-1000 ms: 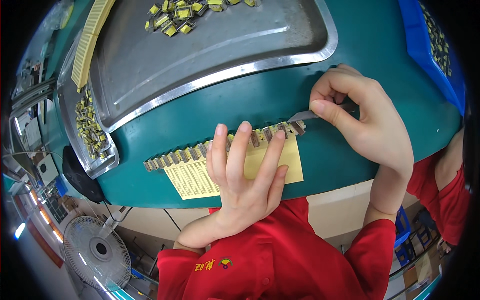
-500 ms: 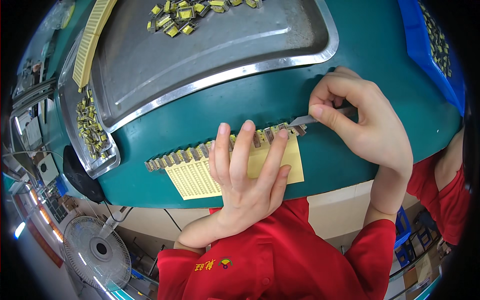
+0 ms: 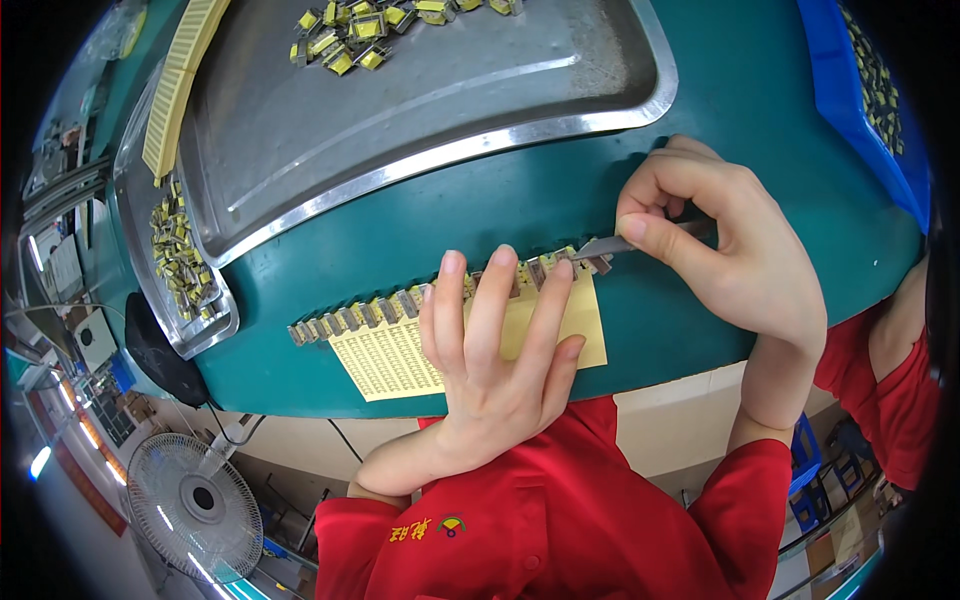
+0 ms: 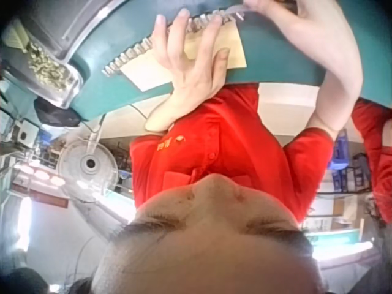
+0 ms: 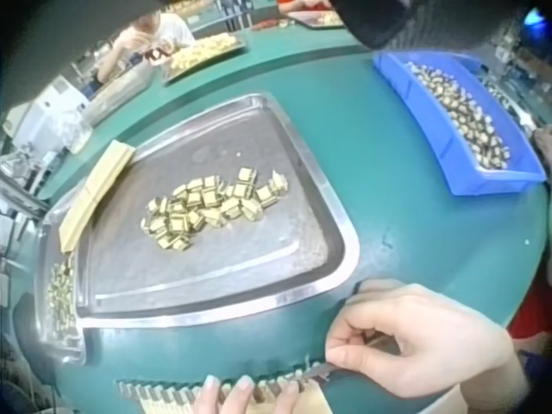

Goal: Placing small electronic components into a plastic jig for assembly.

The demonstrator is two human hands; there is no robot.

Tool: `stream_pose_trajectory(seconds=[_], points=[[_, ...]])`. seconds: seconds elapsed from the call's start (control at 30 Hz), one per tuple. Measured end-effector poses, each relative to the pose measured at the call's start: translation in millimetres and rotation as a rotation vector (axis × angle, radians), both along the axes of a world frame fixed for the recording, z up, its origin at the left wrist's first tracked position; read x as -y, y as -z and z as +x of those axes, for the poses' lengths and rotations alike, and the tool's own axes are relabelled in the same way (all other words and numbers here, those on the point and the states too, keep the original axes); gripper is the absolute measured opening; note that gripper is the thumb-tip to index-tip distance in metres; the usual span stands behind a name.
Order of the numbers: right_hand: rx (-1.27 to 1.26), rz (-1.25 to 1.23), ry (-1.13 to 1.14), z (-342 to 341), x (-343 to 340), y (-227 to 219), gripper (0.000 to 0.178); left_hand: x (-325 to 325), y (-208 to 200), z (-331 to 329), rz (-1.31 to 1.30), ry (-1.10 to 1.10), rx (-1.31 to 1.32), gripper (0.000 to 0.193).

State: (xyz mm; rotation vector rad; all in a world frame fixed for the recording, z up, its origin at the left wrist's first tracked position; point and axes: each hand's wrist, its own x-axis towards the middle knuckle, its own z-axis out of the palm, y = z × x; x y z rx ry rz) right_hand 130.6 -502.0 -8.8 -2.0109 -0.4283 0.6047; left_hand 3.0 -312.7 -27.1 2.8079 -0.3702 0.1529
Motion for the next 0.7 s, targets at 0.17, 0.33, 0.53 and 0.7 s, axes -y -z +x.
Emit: stream_pose_trajectory(seconds=[0.17, 0.33, 0.53, 0.7], points=[[0.005, -0.013, -0.005, 0.2, -0.2, 0.3, 0.012, -1.7, 0.9, -1.6, 0.004, 0.004, 0.010, 0.040], [0.020, 0.004, -0.015, 0.0, 0.6, 2.4, 0.012, -2.6, 1.7, -0.7, 0.012, 0.008, 0.021, 0.039], [0.014, 0.014, -0.011, 0.2, 0.7, 3.0, 0.012, -2.6, 0.8, 0.1, 0.024, 0.009, 0.033, 0.037], [-0.011, -0.013, -0.021, 1.4, 1.6, 0.6, 0.011, -2.6, -0.1, 0.8, 0.031, 0.011, 0.030, 0.037]])
